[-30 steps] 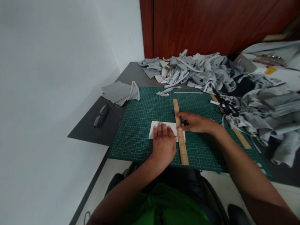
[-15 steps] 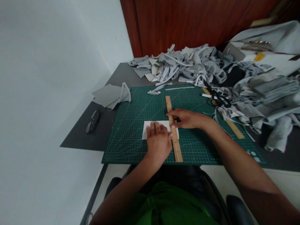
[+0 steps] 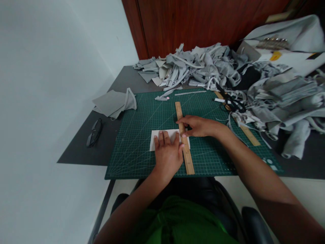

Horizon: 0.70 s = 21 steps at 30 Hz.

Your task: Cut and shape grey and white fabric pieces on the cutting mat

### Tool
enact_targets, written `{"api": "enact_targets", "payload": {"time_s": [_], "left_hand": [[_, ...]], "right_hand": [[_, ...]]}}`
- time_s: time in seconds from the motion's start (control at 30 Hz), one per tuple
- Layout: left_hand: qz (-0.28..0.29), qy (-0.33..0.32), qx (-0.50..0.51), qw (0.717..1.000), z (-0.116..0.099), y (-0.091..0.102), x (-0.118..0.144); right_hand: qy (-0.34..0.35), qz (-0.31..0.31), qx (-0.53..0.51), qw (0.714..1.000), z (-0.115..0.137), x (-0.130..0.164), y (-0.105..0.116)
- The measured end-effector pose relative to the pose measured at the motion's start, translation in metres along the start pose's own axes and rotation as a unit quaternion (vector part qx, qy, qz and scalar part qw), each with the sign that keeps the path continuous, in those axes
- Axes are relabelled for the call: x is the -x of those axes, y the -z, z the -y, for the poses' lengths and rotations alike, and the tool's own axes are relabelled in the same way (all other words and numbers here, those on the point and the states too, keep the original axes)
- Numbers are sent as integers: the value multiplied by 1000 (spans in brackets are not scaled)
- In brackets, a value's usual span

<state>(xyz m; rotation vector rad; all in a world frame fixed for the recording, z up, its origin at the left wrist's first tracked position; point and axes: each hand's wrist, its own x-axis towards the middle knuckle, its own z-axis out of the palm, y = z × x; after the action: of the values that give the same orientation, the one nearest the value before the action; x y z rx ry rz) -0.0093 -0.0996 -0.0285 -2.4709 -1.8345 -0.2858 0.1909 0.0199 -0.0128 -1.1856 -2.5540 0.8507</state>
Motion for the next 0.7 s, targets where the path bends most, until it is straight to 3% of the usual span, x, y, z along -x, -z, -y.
{"api": "enact_targets", "payload": {"time_s": [0.7], "left_hand": [[27, -9, -43, 999, 0, 1, 0]], "right_hand": [[13, -18, 20, 1000, 6, 0, -1]]}}
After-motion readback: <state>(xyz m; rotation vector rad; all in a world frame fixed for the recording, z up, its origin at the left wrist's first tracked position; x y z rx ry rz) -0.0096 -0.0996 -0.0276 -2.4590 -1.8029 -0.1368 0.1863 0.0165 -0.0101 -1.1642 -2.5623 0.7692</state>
